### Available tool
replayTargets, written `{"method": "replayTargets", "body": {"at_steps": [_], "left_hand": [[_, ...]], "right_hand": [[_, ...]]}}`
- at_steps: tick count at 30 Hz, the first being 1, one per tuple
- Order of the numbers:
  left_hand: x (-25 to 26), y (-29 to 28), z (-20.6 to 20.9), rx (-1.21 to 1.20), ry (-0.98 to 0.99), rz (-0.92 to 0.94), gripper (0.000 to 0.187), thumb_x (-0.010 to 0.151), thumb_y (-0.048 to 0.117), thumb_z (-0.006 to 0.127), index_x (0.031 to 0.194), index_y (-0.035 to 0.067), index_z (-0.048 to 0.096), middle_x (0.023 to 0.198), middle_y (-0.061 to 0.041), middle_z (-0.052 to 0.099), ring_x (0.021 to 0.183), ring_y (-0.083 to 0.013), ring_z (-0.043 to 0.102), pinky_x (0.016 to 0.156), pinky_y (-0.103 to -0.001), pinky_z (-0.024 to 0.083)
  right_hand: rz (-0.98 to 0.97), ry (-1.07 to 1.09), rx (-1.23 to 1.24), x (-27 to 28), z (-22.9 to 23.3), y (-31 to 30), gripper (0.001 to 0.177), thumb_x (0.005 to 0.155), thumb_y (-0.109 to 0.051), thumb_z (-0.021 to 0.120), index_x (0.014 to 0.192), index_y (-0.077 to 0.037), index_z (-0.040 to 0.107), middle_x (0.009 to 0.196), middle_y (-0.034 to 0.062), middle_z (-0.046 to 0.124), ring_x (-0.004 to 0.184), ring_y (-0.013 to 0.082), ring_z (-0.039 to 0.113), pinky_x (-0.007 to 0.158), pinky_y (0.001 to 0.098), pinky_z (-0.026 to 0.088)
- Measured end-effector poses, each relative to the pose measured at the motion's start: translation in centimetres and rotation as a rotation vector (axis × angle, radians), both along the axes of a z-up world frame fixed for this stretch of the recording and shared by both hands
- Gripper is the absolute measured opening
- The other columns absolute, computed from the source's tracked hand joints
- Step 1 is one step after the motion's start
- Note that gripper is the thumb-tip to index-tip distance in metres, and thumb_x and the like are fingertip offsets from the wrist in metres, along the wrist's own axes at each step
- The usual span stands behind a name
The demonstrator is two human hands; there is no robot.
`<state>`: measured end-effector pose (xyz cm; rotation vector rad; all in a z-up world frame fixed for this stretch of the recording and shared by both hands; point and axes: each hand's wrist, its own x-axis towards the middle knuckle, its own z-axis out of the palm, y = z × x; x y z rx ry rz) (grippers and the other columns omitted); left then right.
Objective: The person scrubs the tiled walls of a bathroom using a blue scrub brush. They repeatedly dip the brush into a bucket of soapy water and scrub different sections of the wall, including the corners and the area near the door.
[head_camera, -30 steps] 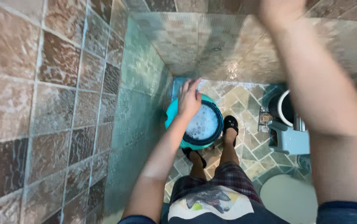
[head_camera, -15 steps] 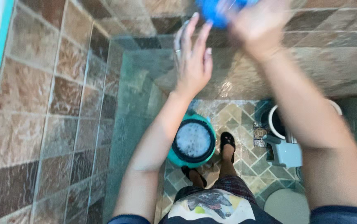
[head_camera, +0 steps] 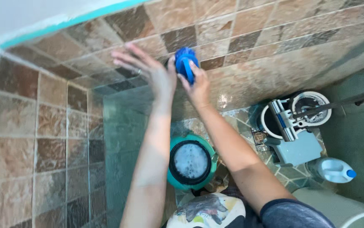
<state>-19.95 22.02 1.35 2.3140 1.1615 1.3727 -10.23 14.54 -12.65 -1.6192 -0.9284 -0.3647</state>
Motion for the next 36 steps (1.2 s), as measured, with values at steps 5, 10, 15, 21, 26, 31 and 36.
{"method": "replayTargets", "body": {"at_steps": [5,10,15,21,26,31,36], "left_hand": [[0.1,1.6,-1.4,0.119,0.094,0.058,0.137,0.085,0.078,0.064,0.161,0.007,-0.024,0.157,-0.037,-0.037,0.147,-0.0594,-0.034,0.119,-0.079,-0.008],[0.1,1.1,-1.3,0.075,0.118,0.048,0.142,0.086,0.071,0.071,0.159,-0.001,-0.027,0.155,-0.042,-0.036,0.147,-0.0613,-0.033,0.122,-0.079,-0.007],[0.0,0.9,-0.7,0.035,0.117,0.041,0.15,0.087,0.063,0.086,0.156,-0.005,-0.028,0.151,-0.046,-0.035,0.143,-0.0639,-0.031,0.121,-0.077,-0.006],[-0.4,1.2,0.0,0.063,0.103,0.053,0.15,0.081,0.073,0.081,0.158,-0.002,-0.025,0.152,-0.045,-0.034,0.145,-0.0619,-0.031,0.119,-0.076,-0.006],[1.1,-1.1,3.0,0.083,-0.018,0.039,0.138,0.091,0.074,0.075,0.166,0.006,-0.018,0.164,-0.031,-0.029,0.155,-0.0519,-0.024,0.127,-0.07,-0.002],[7.6,-3.0,8.5,0.274,-0.094,-0.054,0.124,0.101,0.069,0.071,0.169,0.013,-0.016,0.167,-0.022,-0.029,0.158,-0.0419,-0.026,0.125,-0.067,-0.01],[9.6,-4.0,10.0,0.246,0.078,0.065,0.129,0.09,0.084,0.062,0.168,0.01,-0.008,0.171,-0.024,-0.021,0.156,-0.0466,-0.025,0.117,-0.076,-0.018]], "right_hand": [[-0.319,0.004,0.008,11.7,1.1,-8.8,0.063,0.088,-0.02,0.092,0.137,-0.004,0.055,0.114,0.0175,0.062,0.104,0.0352,0.063,0.096,0.0435,0.051],[-0.29,0.248,0.438,13.9,9.7,-9.8,0.065,0.101,-0.02,0.083,0.148,-0.001,0.044,0.139,0.018,0.057,0.129,0.0302,0.057,0.116,0.0446,0.044],[-0.061,-0.328,0.043,5.5,16.6,-3.5,0.057,0.084,-0.026,0.093,0.133,-0.017,0.066,0.097,0.0061,0.067,0.086,0.0254,0.069,0.082,0.0389,0.057],[-0.191,-0.636,0.093,16.5,20.3,-10.8,0.048,0.084,-0.025,0.092,0.124,-0.015,0.067,0.093,0.0079,0.067,0.079,0.0277,0.066,0.071,0.042,0.053],[-0.286,-0.098,0.475,22.3,23.9,-16.2,0.058,0.113,-0.017,0.078,0.155,0.001,0.043,0.147,0.0236,0.058,0.134,0.035,0.061,0.12,0.0447,0.047],[-0.039,0.003,0.24,12.7,24.4,-9.3,0.048,0.094,-0.02,0.078,0.139,-0.011,0.064,0.1,0.0056,0.073,0.087,0.0196,0.067,0.079,0.0356,0.058],[-0.196,-0.75,0.103,18.9,21.3,-12.4,0.05,0.08,-0.035,0.089,0.12,-0.015,0.068,0.085,0.0043,0.067,0.074,0.0246,0.066,0.067,0.0414,0.054]]}}
